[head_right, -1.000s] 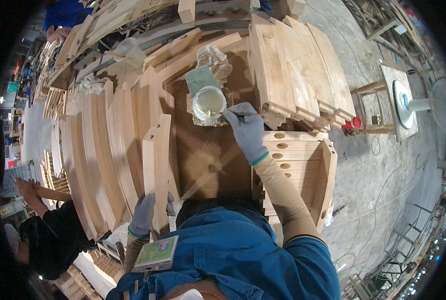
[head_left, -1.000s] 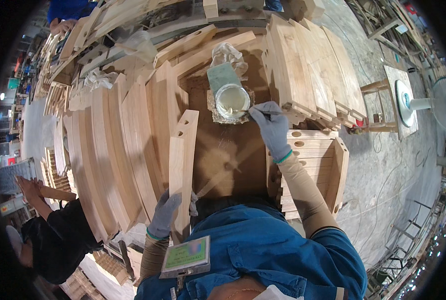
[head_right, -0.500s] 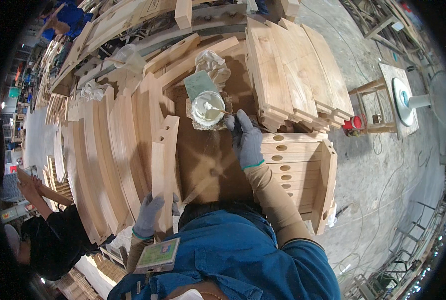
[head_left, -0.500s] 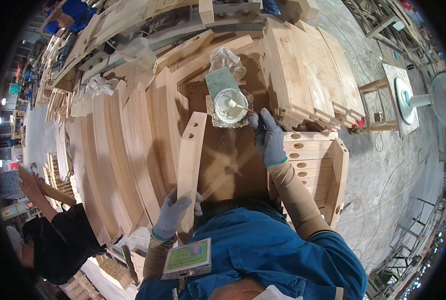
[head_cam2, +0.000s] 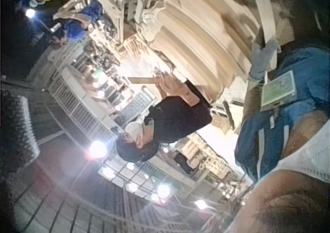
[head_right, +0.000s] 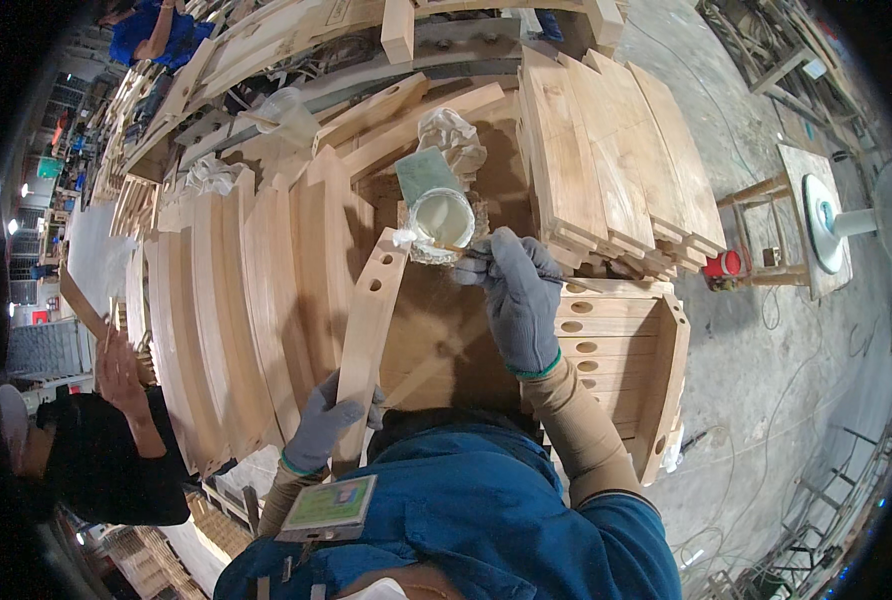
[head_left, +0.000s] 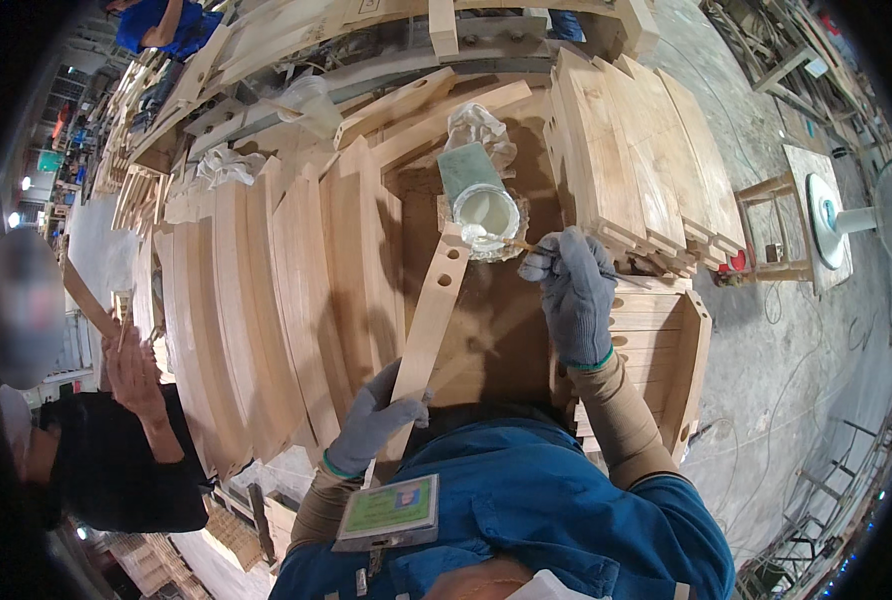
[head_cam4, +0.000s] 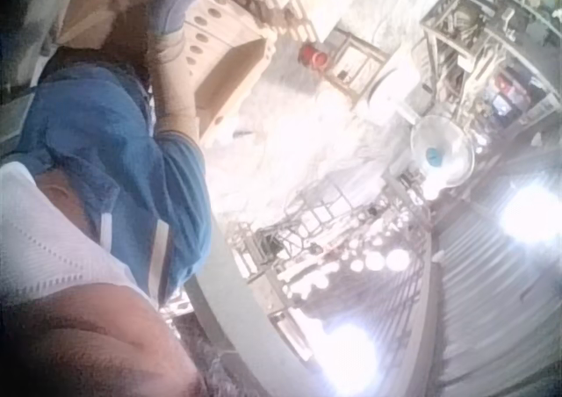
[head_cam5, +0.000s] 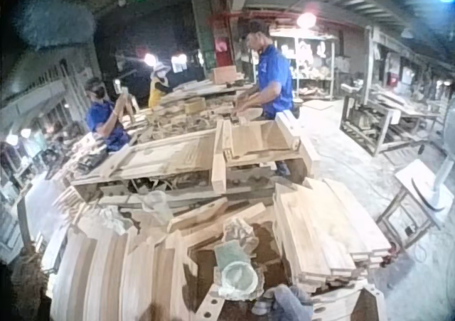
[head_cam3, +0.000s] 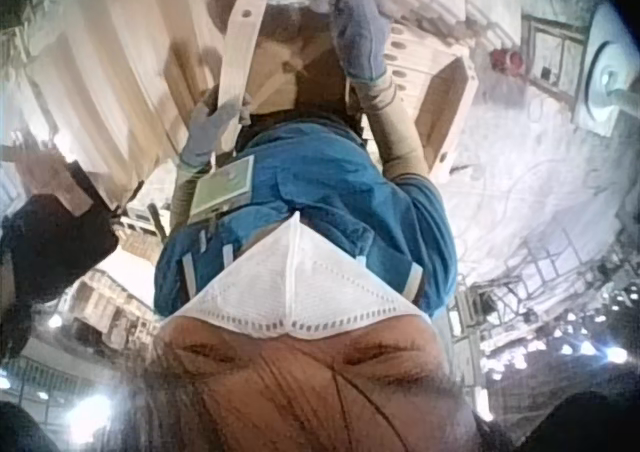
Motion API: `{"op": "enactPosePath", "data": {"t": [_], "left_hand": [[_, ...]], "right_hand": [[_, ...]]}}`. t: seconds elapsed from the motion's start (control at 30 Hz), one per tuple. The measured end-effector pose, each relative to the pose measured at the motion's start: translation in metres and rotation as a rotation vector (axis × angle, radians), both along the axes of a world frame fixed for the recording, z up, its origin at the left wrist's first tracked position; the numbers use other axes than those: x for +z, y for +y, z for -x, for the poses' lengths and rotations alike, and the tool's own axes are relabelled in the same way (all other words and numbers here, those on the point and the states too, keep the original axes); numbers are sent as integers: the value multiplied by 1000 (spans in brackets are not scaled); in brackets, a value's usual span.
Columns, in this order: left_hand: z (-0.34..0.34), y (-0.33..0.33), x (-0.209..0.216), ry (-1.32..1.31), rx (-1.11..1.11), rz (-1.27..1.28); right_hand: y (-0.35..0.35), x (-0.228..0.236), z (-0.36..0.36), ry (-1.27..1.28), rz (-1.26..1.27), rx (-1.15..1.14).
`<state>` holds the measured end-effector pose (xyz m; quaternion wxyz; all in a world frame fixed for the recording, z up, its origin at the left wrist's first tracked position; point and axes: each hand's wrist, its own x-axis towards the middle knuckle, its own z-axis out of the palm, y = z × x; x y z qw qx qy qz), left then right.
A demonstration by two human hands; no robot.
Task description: The person applies glue to the edges and holes of wooden slats using a brush, then places each glued piece onto a stack. The person repeats this process for multiple slats in a workshop setting.
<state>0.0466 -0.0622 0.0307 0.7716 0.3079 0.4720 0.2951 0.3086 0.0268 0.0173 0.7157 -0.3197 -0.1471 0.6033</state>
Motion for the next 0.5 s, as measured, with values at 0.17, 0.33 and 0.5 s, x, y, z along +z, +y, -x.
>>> {"op": "enactPosePath", "data": {"t": [0.17,0.33,0.5], "left_hand": [[-2,-4,2,0,-17,-35],[-1,-7,0,30,-46,-25],[-1,-7,3,53,-78,-62]], "right_hand": [[-6,-2,2,5,31,48],[-7,-4,4,-23,53,1],[-11,5,3,3,-8,54]]}}
